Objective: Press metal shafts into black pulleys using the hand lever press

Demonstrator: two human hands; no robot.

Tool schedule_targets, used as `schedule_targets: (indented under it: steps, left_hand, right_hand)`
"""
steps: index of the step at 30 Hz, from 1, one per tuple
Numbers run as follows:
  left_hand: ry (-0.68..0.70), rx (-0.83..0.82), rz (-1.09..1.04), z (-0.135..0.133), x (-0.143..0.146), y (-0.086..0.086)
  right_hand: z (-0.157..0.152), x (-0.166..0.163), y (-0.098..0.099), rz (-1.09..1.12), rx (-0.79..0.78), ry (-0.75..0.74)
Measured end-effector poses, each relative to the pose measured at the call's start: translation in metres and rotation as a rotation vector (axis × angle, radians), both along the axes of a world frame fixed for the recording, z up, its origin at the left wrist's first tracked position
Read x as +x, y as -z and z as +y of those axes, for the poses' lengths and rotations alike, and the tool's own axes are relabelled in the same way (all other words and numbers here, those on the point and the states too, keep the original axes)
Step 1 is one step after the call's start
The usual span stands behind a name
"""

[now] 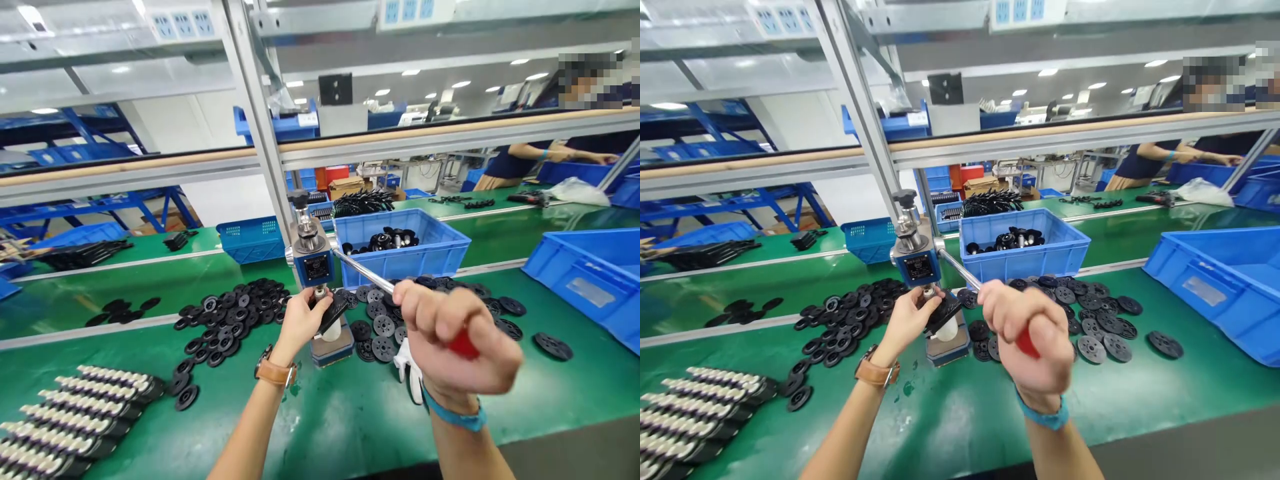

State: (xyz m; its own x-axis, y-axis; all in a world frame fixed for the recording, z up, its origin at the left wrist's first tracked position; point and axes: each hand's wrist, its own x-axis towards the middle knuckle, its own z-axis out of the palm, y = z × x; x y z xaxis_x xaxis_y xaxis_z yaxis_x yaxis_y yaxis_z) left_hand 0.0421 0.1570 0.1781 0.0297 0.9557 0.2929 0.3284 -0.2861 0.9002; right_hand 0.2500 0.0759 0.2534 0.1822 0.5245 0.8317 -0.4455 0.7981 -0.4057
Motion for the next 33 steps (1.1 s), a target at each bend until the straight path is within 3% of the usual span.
schedule_targets:
  steps: [3,5,7,9,12,14,19,24,27,33]
  left_hand:
    - [-0.045,0.036,-0.12,-0.024,-0.002,-0.001]
    - [-0.061,-0.016,-0.409,-0.048,-0.004,0.005]
    - [-0.016,-0.164,-0.763,-0.073,-0.005,0.015]
    - [0.024,-0.328,-1.037,-0.093,-0.004,0.026]
    - [0.019,-0.516,-1.284,-0.111,-0.003,0.039]
    - [-0.008,-0.596,-1.381,-0.117,-0.003,0.046]
    - [-0.036,-0.636,-1.482,-0.127,-0.005,0.063]
    - [-0.062,-0.662,-1.462,-0.132,-0.002,0.08]
    - [-0.12,-0.676,-1.475,-0.132,0.002,0.085]
    - [-0.261,-0.611,-1.201,-0.142,0.021,0.094]
  right_hand:
    - [-0.003,-0.002,-0.014,-0.005,-0.099,0.183]
    - [-0.008,-0.007,-0.003,-0.113,-0.184,0.351]
    - [-0.016,-0.017,0.024,-0.313,-0.266,0.417]
    - [-0.025,-0.029,0.057,-0.558,-0.291,0.393]
    - [-0.036,-0.044,0.099,-0.811,-0.176,0.388]
    - [-0.042,-0.049,0.117,-0.884,-0.122,0.416]
    - [-0.051,-0.048,0.137,-0.864,-0.327,0.496]
    - [-0.056,-0.049,0.149,-0.894,-0.251,0.392]
    - [-0.057,-0.049,0.157,-0.902,-0.333,0.386]
    - [-0.061,-0.058,0.165,-0.853,-0.519,0.309]
